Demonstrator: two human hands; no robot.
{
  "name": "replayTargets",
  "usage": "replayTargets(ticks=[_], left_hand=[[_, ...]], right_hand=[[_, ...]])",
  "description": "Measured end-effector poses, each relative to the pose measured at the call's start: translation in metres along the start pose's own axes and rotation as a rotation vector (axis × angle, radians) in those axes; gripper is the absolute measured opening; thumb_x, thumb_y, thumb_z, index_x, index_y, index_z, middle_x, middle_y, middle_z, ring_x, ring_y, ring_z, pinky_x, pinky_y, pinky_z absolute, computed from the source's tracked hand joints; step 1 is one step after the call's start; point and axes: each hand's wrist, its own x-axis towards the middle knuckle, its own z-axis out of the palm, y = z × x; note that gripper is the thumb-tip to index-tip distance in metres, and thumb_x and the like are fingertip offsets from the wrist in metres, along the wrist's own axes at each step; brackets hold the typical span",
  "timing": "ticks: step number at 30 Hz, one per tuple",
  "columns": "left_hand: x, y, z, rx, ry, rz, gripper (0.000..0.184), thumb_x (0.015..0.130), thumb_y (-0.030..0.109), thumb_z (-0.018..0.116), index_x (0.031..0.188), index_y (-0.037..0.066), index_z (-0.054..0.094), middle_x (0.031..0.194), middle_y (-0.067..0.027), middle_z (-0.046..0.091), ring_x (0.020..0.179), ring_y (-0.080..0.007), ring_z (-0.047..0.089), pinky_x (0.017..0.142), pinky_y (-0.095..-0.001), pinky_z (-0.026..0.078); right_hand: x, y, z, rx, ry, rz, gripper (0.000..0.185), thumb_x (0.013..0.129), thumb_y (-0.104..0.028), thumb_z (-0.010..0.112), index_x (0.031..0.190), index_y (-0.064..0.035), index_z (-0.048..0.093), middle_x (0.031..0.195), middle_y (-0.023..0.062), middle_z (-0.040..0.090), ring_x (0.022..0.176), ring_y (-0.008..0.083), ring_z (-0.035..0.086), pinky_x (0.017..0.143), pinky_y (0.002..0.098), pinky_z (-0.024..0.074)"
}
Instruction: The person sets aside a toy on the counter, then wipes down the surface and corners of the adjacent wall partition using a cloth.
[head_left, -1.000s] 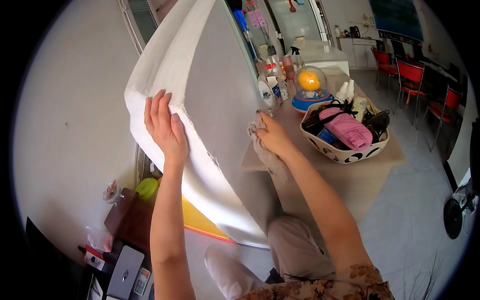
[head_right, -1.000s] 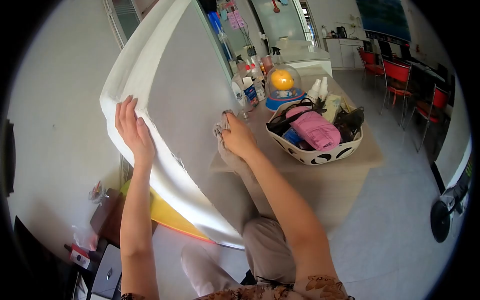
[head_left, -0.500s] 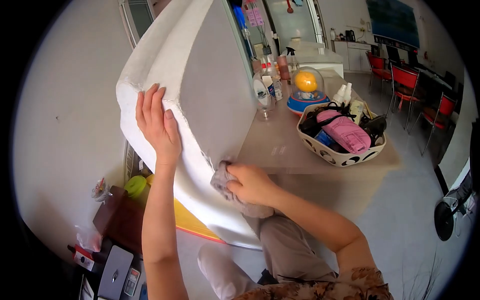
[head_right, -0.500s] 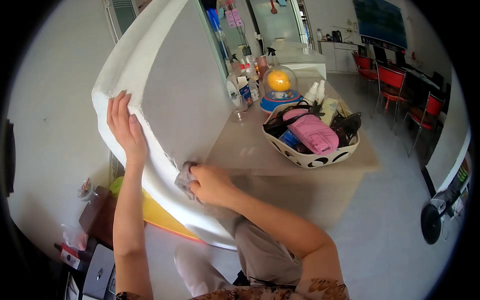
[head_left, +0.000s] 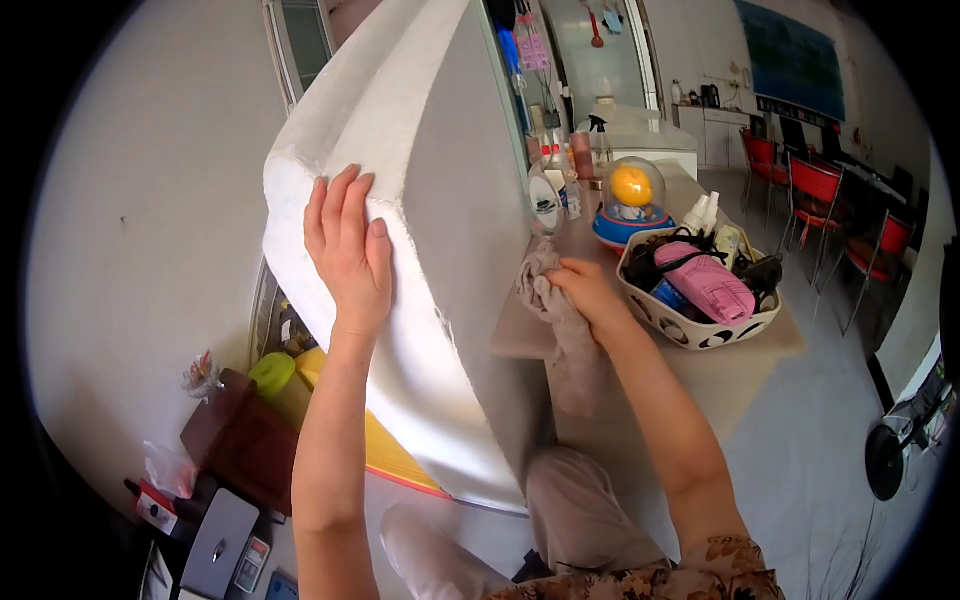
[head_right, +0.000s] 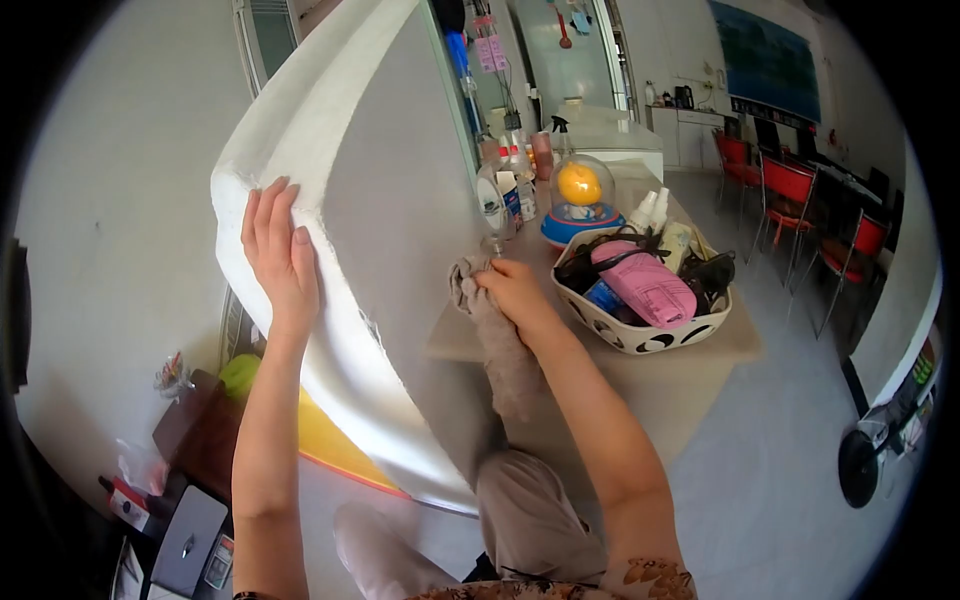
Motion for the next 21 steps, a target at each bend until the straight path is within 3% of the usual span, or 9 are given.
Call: replayTargets(ticks=[3, 4, 6, 8, 12, 15, 16, 21], left_hand=[[-0.003, 0.002, -0.014, -0.083, -0.045, -0.023, 0.039, 0.094, 0.012, 0.054, 0.133, 0.009, 0.060, 0.143, -0.0088, 0.055, 0.143, -0.0361, 0.034, 0.117, -0.0451, 0.026], [-0.011, 0.006, -0.022, -0.031, -0.057, -0.009, 0.042, 0.100, 0.019, 0.047, 0.139, 0.006, 0.054, 0.149, -0.0118, 0.049, 0.144, -0.0362, 0.033, 0.117, -0.0468, 0.024], [-0.033, 0.011, -0.035, -0.087, -0.042, -0.053, 0.041, 0.097, 0.013, 0.050, 0.137, 0.005, 0.056, 0.149, -0.0133, 0.048, 0.142, -0.0380, 0.034, 0.117, -0.0476, 0.025], [-0.060, 0.016, -0.048, -0.134, -0.056, -0.091, 0.043, 0.095, 0.009, 0.052, 0.138, 0.004, 0.054, 0.149, -0.0152, 0.047, 0.141, -0.0391, 0.035, 0.116, -0.0492, 0.025], [-0.123, 0.028, -0.075, -0.169, -0.192, -0.234, 0.037, 0.101, 0.017, 0.049, 0.136, 0.003, 0.053, 0.145, -0.0165, 0.049, 0.139, -0.0371, 0.037, 0.115, -0.0476, 0.026], [-0.168, 0.035, -0.098, -0.224, -0.266, -0.397, 0.031, 0.099, 0.012, 0.052, 0.129, 0.003, 0.056, 0.140, -0.0163, 0.052, 0.135, -0.0369, 0.041, 0.113, -0.0475, 0.030], [-0.182, 0.038, -0.106, -0.246, -0.289, -0.450, 0.029, 0.099, 0.010, 0.053, 0.127, 0.003, 0.057, 0.139, -0.0162, 0.053, 0.134, -0.0366, 0.042, 0.112, -0.0474, 0.031], [-0.228, 0.071, -0.126, -0.306, -0.395, -0.557, 0.029, 0.092, 0.000, 0.055, 0.120, 0.003, 0.060, 0.134, -0.0148, 0.056, 0.127, -0.0367, 0.047, 0.107, -0.0471, 0.035]], right_hand=[[-0.010, -0.018, 0.014, 0.110, -0.013, -0.053, 0.020, 0.091, -0.015, 0.063, 0.103, -0.0002, 0.070, 0.091, 0.0012, 0.068, 0.082, 0.0092, 0.060, 0.073, 0.0246, 0.0467], [-0.015, -0.025, 0.022, 0.141, -0.015, -0.094, 0.020, 0.092, -0.015, 0.064, 0.104, -0.0005, 0.069, 0.092, 0.0012, 0.068, 0.083, 0.0088, 0.060, 0.073, 0.0238, 0.0465], [-0.019, -0.035, 0.035, 0.125, -0.032, -0.169, 0.026, 0.093, -0.017, 0.065, 0.112, 0.0012, 0.066, 0.096, 0.0016, 0.067, 0.087, 0.0089, 0.060, 0.076, 0.0240, 0.0471], [-0.009, -0.033, 0.050, 0.059, -0.018, -0.326, 0.031, 0.094, -0.018, 0.065, 0.115, 0.0039, 0.064, 0.104, 0.0067, 0.067, 0.098, 0.0141, 0.061, 0.085, 0.0279, 0.0471], [0.014, -0.020, 0.092, -0.285, 0.154, -0.717, 0.044, 0.095, -0.019, 0.063, 0.129, 0.0080, 0.055, 0.126, 0.0191, 0.058, 0.121, 0.0297, 0.055, 0.102, 0.0371, 0.0418], [0.000, -0.002, 0.114, -0.382, 0.198, -0.834, 0.051, 0.094, -0.017, 0.061, 0.137, 0.0073, 0.048, 0.138, 0.0246, 0.048, 0.129, 0.0399, 0.047, 0.108, 0.0403, 0.0374], [-0.010, 0.009, 0.113, -0.432, 0.194, -0.792, 0.052, 0.094, -0.014, 0.058, 0.140, 0.0066, 0.044, 0.139, 0.0246, 0.047, 0.127, 0.0414, 0.047, 0.107, 0.0409, 0.0388], [-0.101, 0.073, 0.109, -0.486, 0.166, -0.689, 0.049, 0.089, -0.009, 0.058, 0.134, 0.0085, 0.050, 0.137, 0.0253, 0.047, 0.123, 0.0428, 0.050, 0.104, 0.0430, 0.0425]])
